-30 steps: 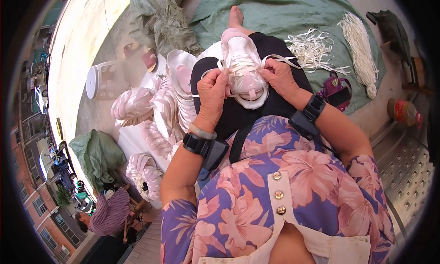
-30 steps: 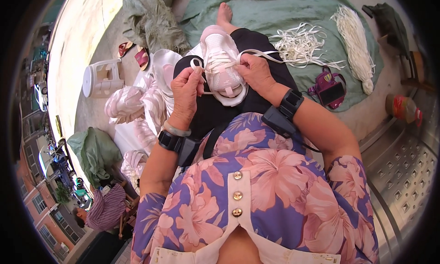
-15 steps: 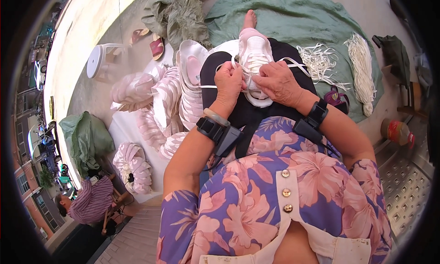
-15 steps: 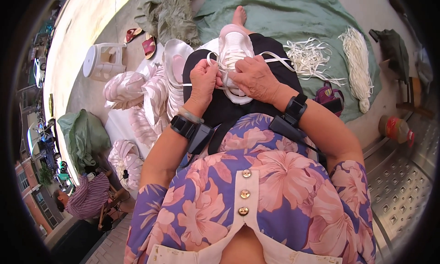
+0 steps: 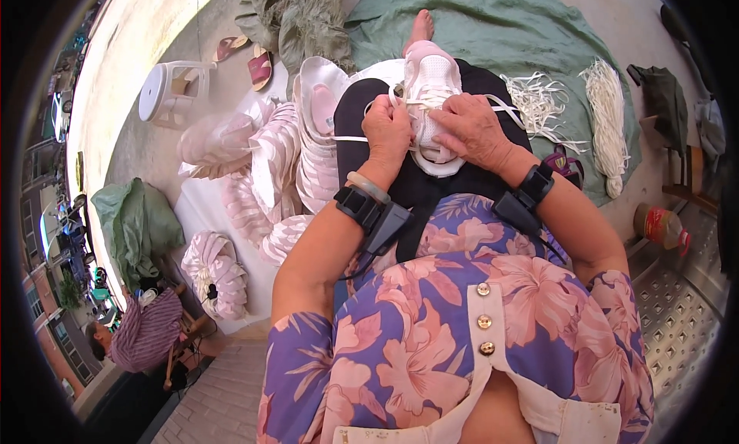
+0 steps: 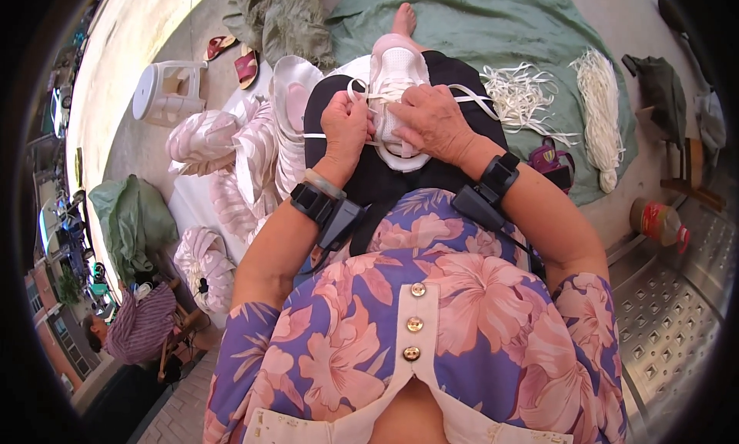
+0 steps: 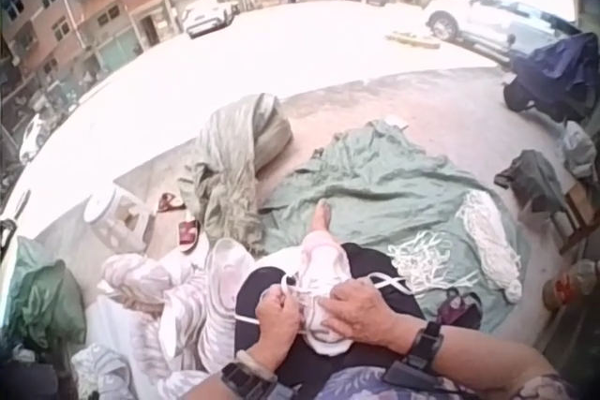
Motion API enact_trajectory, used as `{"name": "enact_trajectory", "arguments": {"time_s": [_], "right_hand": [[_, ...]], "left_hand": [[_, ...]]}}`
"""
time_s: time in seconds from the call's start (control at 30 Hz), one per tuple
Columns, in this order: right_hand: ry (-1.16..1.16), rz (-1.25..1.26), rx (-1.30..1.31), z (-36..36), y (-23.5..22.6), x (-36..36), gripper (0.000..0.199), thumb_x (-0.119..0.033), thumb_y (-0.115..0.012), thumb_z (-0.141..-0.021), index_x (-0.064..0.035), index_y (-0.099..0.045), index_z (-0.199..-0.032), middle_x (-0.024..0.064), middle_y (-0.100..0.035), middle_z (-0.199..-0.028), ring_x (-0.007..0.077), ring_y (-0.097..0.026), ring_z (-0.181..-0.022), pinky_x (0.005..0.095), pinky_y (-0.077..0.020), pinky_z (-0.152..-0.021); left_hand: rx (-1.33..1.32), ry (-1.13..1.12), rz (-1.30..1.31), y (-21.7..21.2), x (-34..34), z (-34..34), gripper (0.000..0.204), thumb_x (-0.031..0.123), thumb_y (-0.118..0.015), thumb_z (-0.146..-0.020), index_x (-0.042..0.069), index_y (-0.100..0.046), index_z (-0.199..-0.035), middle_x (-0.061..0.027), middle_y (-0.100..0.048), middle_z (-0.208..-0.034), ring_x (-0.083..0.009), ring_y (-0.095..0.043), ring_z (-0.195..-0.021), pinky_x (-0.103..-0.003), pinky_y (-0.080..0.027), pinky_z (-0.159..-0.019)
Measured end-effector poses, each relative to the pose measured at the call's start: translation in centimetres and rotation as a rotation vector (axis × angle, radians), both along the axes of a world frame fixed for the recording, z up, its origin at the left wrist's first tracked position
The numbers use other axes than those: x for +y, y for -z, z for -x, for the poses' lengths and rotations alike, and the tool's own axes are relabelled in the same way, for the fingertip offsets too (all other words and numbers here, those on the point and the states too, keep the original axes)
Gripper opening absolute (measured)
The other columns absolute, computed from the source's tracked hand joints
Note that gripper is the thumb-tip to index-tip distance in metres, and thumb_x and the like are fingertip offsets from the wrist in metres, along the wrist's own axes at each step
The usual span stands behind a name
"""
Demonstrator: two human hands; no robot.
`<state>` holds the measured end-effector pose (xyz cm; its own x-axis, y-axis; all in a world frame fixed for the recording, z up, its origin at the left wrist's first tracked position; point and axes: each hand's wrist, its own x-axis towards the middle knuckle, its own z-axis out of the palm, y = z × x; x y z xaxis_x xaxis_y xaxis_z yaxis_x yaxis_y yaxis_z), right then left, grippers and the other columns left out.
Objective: The recorder is lacing white shoes in a manual assembly process.
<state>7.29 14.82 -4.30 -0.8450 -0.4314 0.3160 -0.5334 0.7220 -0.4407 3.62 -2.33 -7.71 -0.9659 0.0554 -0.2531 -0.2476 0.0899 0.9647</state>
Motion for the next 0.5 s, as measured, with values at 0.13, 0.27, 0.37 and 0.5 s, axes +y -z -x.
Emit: {"name": "enact_trajectory", "arguments": {"time_s": [0.13, 0.27, 0.37, 0.5], "right_hand": [[0.0, 0.015, 0.002, 0.0, 0.1, 0.0, 0.035, -0.022, -0.066, -0.065, -0.0121, -0.058, -0.098, 0.0039, -0.05, -0.085, 0.0217, -0.05, -0.08, 0.0345, -0.0359, -0.072], [0.002, 0.012, 0.004, 0.0, 0.3, 0.2, 0.036, -0.022, -0.066, -0.065, -0.0125, -0.058, -0.099, 0.0039, -0.05, -0.084, 0.0217, -0.05, -0.08, 0.0344, -0.0352, -0.073], [0.004, 0.016, 0.002, 0.0, 0.4, 0.2, 0.036, -0.022, -0.067, -0.065, -0.013, -0.058, -0.099, 0.0038, -0.05, -0.084, 0.0216, -0.05, -0.08, 0.0344, -0.0346, -0.073], [0.006, 0.026, -0.01, 0.0, 0.3, 0.0, 0.035, -0.022, -0.067, -0.065, -0.0134, -0.059, -0.098, 0.0033, -0.05, -0.084, 0.0215, -0.05, -0.081, 0.0346, -0.034, -0.073]], "left_hand": [[0.05, -0.049, 0.067, 0.3, 0.2, 0.1, 0.009, 0.005, -0.052, -0.081, 0.0, -0.05, -0.074, -0.0037, -0.053, -0.055, -0.009, -0.049, -0.041, -0.026, -0.04, -0.038], [0.044, 0.038, 0.058, -0.6, 0.1, -0.4, 0.007, 0.009, -0.051, -0.085, 0.003, -0.052, -0.083, -0.002, -0.054, -0.061, -0.0058, -0.048, -0.044, -0.021, -0.038, -0.038], [0.188, 0.096, 0.06, 0.6, -0.2, -0.6, 0.005, 0.006, -0.052, -0.082, 0.002, -0.053, -0.083, -0.002, -0.054, -0.06, -0.0055, -0.048, -0.045, -0.021, -0.039, -0.039], [0.221, 0.138, 0.227, 1.3, -0.5, 0.1, 0.006, 0.005, -0.053, -0.079, 0.001, -0.054, -0.083, -0.0026, -0.055, -0.06, -0.0057, -0.048, -0.046, -0.022, -0.04, -0.041]]}}
